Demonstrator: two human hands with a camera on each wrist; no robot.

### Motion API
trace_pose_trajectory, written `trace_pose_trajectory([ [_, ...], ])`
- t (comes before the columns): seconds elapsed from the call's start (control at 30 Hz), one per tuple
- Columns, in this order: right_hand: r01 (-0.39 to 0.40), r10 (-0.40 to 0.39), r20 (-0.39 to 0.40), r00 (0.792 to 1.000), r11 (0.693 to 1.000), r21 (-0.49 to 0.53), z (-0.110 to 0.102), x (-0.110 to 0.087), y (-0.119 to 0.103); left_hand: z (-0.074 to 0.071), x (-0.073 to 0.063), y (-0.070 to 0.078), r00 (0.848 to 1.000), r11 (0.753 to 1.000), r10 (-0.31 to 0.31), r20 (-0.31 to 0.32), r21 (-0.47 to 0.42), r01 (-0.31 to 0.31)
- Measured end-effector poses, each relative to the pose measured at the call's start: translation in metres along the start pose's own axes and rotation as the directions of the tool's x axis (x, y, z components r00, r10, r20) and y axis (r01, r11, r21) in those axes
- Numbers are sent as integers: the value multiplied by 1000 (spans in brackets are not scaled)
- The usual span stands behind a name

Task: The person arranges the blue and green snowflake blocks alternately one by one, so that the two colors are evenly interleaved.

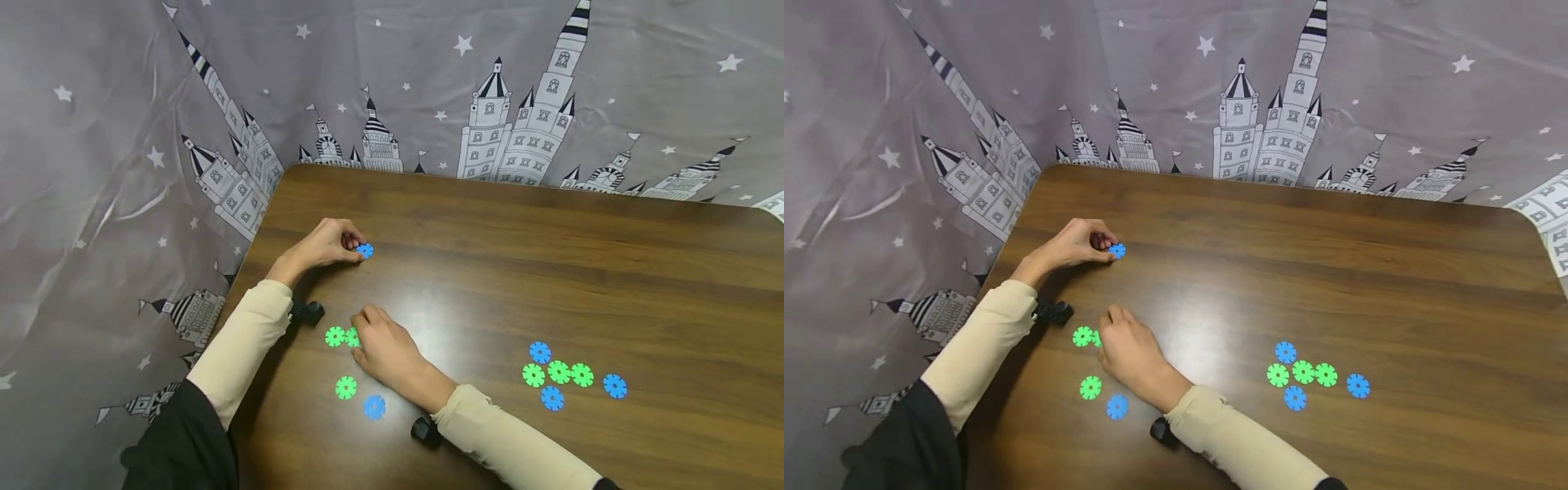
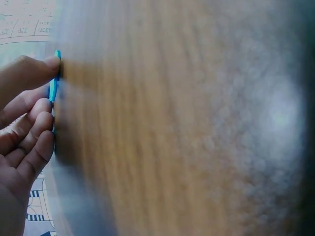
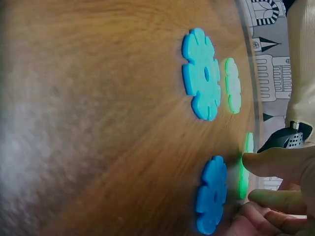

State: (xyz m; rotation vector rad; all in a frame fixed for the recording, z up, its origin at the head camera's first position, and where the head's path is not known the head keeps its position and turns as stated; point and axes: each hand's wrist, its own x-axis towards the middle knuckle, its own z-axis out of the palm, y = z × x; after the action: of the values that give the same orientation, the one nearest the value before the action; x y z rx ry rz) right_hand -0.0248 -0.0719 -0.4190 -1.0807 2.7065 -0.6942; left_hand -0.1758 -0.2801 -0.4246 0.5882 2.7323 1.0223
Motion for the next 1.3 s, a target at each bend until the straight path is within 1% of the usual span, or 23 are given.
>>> trace_pose_trajectory([
  [0.17, 4, -4, -5, 1000, 1000, -23, 1, 2, -1, 2, -4, 1, 1000, 1000, -8, -10, -18, 8],
  [0.4, -27, 26, 22, 999, 999, 28, 0, 5, 0, 5, -5, 2, 1000, 999, -8, -11, -46, 7],
  [0.47, -34, 33, 32, 999, 999, 25, -1, 6, 0, 5, -5, 2, 1000, 999, -6, -15, -45, 5],
  [0.57, -27, 28, 30, 999, 999, -28, -2, 6, -1, 4, -6, 2, 1000, 999, -1, -19, -40, 0],
  [0.7, -6, 3, -25, 1000, 993, -122, 0, 5, -3, 4, -7, 2, 1000, 999, 9, -28, -34, -10],
  [0.8, 4, -14, -65, 998, 989, -146, 2, 3, -2, 4, -6, 0, 999, 1000, 14, -31, -25, -14],
  [0.9, 26, -35, -71, 997, 992, -123, 2, 2, -1, 5, -6, -1, 1000, 1000, 4, -26, -22, -4],
  [1.0, 40, -44, -49, 998, 997, -70, 1, 1, 0, 5, -7, -1, 1000, 1000, -2, -19, -20, 1],
  [1.1, 33, -33, -16, 999, 999, -23, -1, 0, 0, 4, -7, -1, 1000, 1000, 9, -20, -17, -9],
  [1.3, 9, -11, 43, 999, 999, 36, -4, 1, 3, 3, -4, 0, 999, 1000, 20, -26, -18, -20],
])
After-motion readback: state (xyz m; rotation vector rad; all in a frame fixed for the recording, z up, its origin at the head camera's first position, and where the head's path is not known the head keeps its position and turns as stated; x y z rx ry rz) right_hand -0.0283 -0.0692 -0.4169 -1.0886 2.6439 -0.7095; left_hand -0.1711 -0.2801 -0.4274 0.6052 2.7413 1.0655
